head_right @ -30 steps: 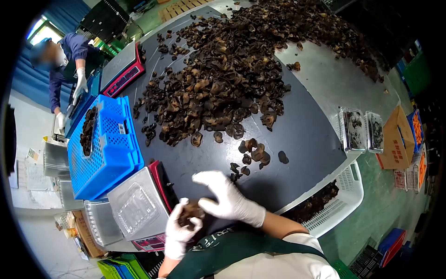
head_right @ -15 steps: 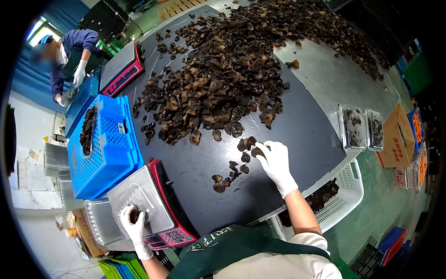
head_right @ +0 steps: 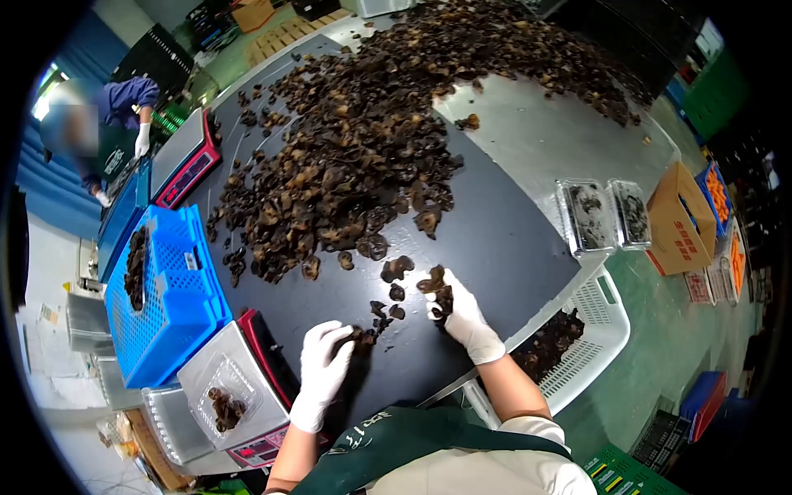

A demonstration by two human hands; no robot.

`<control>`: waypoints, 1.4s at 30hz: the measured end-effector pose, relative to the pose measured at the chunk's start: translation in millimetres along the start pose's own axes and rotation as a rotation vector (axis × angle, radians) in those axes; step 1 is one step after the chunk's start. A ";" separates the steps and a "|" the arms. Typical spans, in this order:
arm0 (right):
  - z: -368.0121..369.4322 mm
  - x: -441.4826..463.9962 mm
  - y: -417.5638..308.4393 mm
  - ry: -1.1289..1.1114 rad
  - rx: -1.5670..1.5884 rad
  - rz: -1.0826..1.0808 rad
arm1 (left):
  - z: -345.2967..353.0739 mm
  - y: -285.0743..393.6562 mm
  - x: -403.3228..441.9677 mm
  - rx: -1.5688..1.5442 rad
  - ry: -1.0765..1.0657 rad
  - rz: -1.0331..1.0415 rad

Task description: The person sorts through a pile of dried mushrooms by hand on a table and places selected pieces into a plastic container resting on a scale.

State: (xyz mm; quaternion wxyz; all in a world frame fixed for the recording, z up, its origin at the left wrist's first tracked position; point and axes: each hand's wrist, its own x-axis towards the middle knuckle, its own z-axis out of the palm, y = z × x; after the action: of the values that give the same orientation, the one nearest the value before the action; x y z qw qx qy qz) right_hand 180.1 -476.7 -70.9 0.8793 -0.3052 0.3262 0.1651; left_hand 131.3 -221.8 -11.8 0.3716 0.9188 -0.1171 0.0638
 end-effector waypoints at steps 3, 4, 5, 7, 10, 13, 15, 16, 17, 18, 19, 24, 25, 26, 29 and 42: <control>-20.9 2.1 8.9 -0.308 0.085 0.037 | 47.9 -2.5 30.0 0.009 -0.121 0.066; -18.5 -2.3 5.5 -0.357 0.169 0.113 | 60.0 -3.3 36.9 0.057 -0.151 0.101; -30.0 3.3 12.2 -0.463 0.190 0.078 | 70.4 -4.4 41.9 0.107 -0.178 0.134; -27.7 -3.7 12.7 -0.470 0.238 0.080 | 86.1 -9.9 44.6 0.153 -0.293 0.172; -25.5 -3.6 10.7 -0.461 0.245 0.139 | 97.5 -25.1 41.3 0.138 -0.251 0.184; -13.3 -11.3 5.6 -0.426 0.175 0.147 | 88.1 -33.1 43.8 -0.092 -0.103 0.083; -12.3 -6.7 7.8 -0.431 0.171 0.173 | 78.2 -32.8 44.4 -0.286 0.000 -0.006; -11.4 -4.8 9.5 -0.431 0.165 0.198 | 74.5 -32.2 42.4 -0.399 0.023 -0.112; -8.8 -3.6 11.1 -0.438 0.164 0.207 | 72.8 -32.7 39.4 -0.561 0.037 -0.265; -5.5 -3.2 12.6 -0.430 0.169 0.204 | 67.8 -33.2 38.6 -0.664 0.030 -0.357; -1.9 -3.0 13.4 -0.424 0.174 0.201 | 63.0 -33.7 38.4 -0.769 0.025 -0.447; 7.1 -2.4 15.6 -0.427 0.024 0.156 | 54.9 -39.9 34.6 -1.404 0.034 -0.744; 10.7 -5.5 14.9 -0.434 0.022 0.160 | 54.9 -42.8 32.4 -1.676 0.000 -0.744; 14.5 -9.6 13.7 -0.399 -0.019 0.147 | 55.0 -45.3 31.6 -1.805 -0.030 -0.797; 9.0 -10.0 15.4 -0.409 -0.125 0.139 | 52.9 -40.7 26.3 -1.921 -0.101 -0.883; 61.0 -54.8 28.7 -0.475 -1.227 -0.344 | 58.9 -33.4 7.0 -1.675 -0.406 -0.788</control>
State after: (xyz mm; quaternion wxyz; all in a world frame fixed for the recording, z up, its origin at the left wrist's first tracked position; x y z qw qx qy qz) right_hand 154.8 -420.6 -9.6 0.6085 -0.7518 -0.0816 0.2405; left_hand 148.6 -240.8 -74.9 0.8774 0.3204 0.1312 -0.3320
